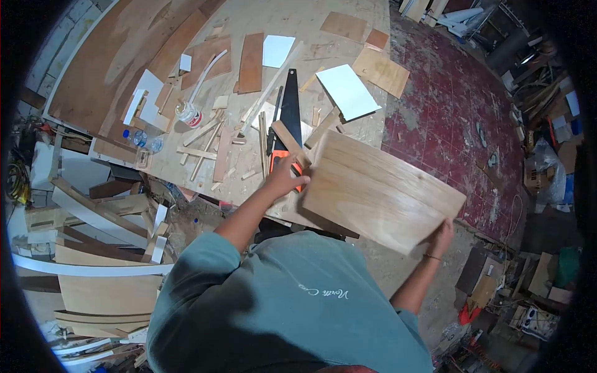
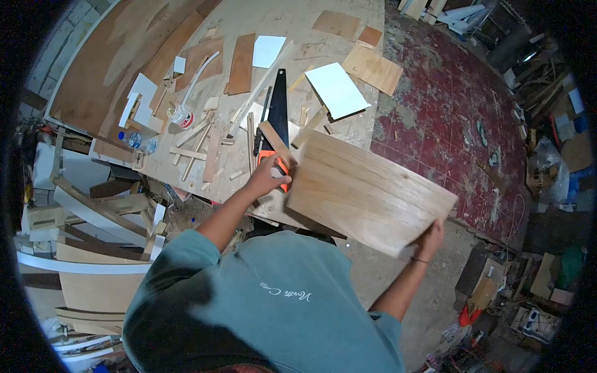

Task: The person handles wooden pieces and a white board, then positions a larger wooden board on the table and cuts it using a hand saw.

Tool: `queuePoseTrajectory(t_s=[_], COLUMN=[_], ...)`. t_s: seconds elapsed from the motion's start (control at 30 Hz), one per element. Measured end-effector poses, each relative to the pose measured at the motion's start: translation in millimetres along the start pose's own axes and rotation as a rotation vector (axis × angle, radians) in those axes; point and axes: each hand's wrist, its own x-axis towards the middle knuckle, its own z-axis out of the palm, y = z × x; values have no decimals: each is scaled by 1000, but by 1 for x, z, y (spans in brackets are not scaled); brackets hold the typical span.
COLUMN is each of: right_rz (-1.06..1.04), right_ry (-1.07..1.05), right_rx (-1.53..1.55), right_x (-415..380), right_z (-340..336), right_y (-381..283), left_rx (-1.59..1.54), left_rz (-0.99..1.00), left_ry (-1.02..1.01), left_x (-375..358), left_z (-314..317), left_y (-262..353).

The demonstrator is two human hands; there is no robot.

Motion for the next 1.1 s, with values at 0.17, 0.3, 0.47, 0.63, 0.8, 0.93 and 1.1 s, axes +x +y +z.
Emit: queuePoseTrajectory(t_s=[0.17, 0.3, 0.47, 0.63, 0.8, 0.93, 1.1], right_rz=[248, 250, 262, 349, 348, 453, 562], right_ry=[127, 168, -2, -213, -259, -227, -239], right_rx=[-394, -335, -282, -824, -574, -617, -502], right_x=[25, 38, 78, 99, 89, 60, 16], right_z=[-125, -129, -108, -61, -16, 3, 32], right_y=[5, 34, 103, 158, 177, 158, 137], left_rx=[391, 486, 176, -48, -182, -225, -253], left_rz=[-96, -457, -496, -494, -519, -508, -464], left_ry=[18, 280, 281, 385, 499, 538, 683], left_x=[-58, -93, -86, -34, -4, 4, 12], left_z=[23, 32, 39, 36, 19, 7, -3], left_y=[-23, -72, -125, -131, -144, -151, -175])
